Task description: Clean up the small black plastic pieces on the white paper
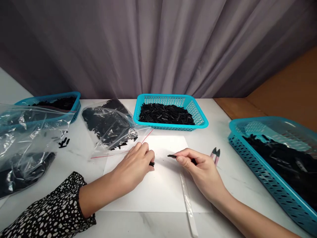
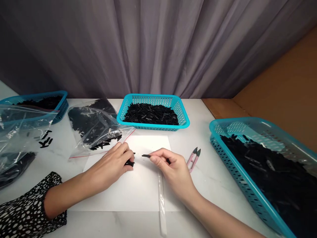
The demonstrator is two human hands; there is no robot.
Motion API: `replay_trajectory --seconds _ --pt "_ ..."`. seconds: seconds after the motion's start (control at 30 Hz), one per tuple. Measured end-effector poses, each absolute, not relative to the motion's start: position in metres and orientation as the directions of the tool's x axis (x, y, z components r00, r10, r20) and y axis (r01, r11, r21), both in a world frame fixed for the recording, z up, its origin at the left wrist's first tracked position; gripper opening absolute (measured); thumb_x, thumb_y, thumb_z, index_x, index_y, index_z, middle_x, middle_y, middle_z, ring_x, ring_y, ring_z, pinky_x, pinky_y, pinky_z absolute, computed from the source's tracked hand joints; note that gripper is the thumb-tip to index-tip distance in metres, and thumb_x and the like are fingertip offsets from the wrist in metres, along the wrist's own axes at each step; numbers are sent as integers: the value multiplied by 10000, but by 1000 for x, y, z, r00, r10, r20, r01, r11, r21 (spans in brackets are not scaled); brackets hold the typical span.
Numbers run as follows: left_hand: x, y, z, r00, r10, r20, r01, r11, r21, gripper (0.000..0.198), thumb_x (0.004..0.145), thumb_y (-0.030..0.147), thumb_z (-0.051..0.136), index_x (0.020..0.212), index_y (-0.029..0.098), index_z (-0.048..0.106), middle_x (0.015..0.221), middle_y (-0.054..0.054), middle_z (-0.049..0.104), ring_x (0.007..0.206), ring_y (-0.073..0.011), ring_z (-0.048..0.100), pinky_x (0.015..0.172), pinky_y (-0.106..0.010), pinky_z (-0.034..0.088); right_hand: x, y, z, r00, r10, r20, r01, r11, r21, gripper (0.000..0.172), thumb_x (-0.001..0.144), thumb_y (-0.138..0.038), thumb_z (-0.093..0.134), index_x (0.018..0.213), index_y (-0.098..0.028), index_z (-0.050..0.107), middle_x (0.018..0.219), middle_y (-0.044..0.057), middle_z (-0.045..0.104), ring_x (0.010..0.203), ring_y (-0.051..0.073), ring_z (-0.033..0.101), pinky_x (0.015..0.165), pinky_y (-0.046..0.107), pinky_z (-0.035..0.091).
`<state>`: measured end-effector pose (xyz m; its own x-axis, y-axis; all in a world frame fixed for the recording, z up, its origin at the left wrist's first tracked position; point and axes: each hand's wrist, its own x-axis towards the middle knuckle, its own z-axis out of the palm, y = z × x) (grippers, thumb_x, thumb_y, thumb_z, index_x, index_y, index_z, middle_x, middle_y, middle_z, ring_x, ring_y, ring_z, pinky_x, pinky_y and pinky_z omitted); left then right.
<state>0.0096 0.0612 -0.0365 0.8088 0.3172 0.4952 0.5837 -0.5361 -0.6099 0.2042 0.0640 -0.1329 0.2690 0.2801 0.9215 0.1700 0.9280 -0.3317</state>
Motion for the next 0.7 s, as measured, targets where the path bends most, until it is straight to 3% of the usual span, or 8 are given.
replay_trajectory --seconds 0.13,0.27,0.37,0.5,0.53,0.6,0.7 --pt "11 60 -35 820 277 501 557 -589 -585 88 872 162 638 901 115 569 1025 -73 482 1016 -231 404 849 -374 354 204 64 -135 280 235 931 210 931 -298 455 806 -571 608 766 -126 696 670 101 550 575 127 388 514 236 316" --pt "12 61 -33 829 31 559 377 -769 -517 70 912 169 595 895 126 542 1063 -50 542 1037 -187 445 884 -325 363 205 65 -137 271 185 945 241 937 -252 403 829 -521 607 786 -134 714 656 94 561 554 122 387 500 230 314" --pt "13 59 -35 757 99 646 371 -878 -301 69 927 192 574 897 141 540 982 -5 616 921 -119 537 789 -254 399 205 66 -138 264 188 946 248 934 -255 398 836 -514 612 810 -131 717 655 92 557 558 122 382 508 234 310" --pt "17 57 -37 692 359 626 329 -929 170 212 899 320 603 911 133 505 808 -28 636 699 -115 596 571 -223 418 204 66 -138 234 191 953 260 933 -251 409 856 -511 608 858 -113 707 630 71 495 570 115 365 527 242 294" --pt "18 57 -38 701 383 602 268 -923 276 226 882 312 613 930 127 492 842 -52 650 691 -122 611 558 -218 434 203 65 -138 226 204 952 218 942 -254 413 865 -515 607 874 -110 686 592 42 422 553 104 332 510 235 268" --pt "20 57 -39 724 415 551 185 -886 425 218 860 245 612 986 108 498 947 -99 663 697 -125 632 588 -219 472 203 64 -137 183 303 935 -34 953 -302 387 878 -516 603 896 -129 600 565 -14 285 504 80 244 467 217 191" --pt "20 57 -40 739 475 477 196 -829 523 219 873 137 559 1085 89 527 1068 -128 656 766 -116 656 718 -229 499 203 64 -136 18 403 915 -521 785 -335 313 883 -427 557 814 -145 439 595 -15 368 437 45 184 437 204 138"
